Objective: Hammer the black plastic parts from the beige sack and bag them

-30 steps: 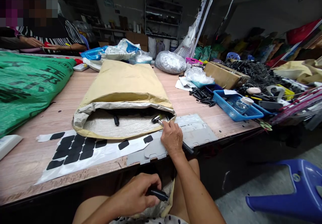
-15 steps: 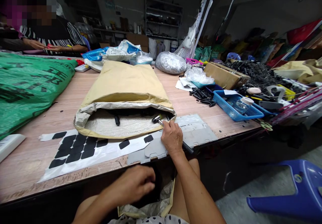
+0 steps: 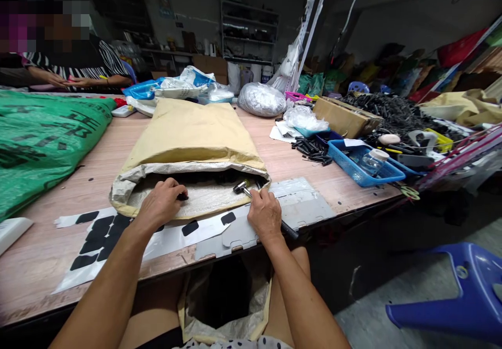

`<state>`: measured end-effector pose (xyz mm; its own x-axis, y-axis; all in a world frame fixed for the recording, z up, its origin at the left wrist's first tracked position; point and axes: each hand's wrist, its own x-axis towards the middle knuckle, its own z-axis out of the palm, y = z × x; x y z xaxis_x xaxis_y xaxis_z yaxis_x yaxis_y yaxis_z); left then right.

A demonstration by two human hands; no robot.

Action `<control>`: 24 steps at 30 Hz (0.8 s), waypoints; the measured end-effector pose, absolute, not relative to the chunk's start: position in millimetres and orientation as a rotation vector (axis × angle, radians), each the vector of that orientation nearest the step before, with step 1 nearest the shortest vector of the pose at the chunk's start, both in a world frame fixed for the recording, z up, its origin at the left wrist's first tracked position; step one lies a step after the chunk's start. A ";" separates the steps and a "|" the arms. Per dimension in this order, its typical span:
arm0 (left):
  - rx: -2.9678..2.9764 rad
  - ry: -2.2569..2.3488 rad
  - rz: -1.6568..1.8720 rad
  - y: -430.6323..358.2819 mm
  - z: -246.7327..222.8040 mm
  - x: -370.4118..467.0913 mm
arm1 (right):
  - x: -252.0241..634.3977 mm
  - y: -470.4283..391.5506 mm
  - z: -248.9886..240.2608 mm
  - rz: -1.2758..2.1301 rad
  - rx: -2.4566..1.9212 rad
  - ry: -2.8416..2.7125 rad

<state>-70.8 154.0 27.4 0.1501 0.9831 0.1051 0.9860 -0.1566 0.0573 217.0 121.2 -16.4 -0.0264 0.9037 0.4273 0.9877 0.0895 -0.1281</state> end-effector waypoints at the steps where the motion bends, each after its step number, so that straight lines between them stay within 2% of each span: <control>1: -2.412 -2.001 -0.228 150.5 29.2 -63.8 | 217.0 121.2 -16.4 -0.287 -1.859 -1.977; 10: -2.853 -1.813 -0.681 153.6 16.1 11.0 | 217.6 120.5 -15.1 -0.277 -1.843 -1.983; 19: -2.840 -1.910 -1.060 158.7 -6.3 2.9 | 218.5 121.7 -14.3 -0.243 -1.841 -1.981; 24: -2.860 -1.963 -1.118 163.2 -11.6 3.3 | 221.6 116.8 -9.9 -0.020 -1.735 -1.881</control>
<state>3.3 163.2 -11.6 0.2789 0.9409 0.1921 0.6451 -0.3317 0.6884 221.6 116.8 -9.9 0.0080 0.9103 0.4139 0.9187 0.1567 -0.3625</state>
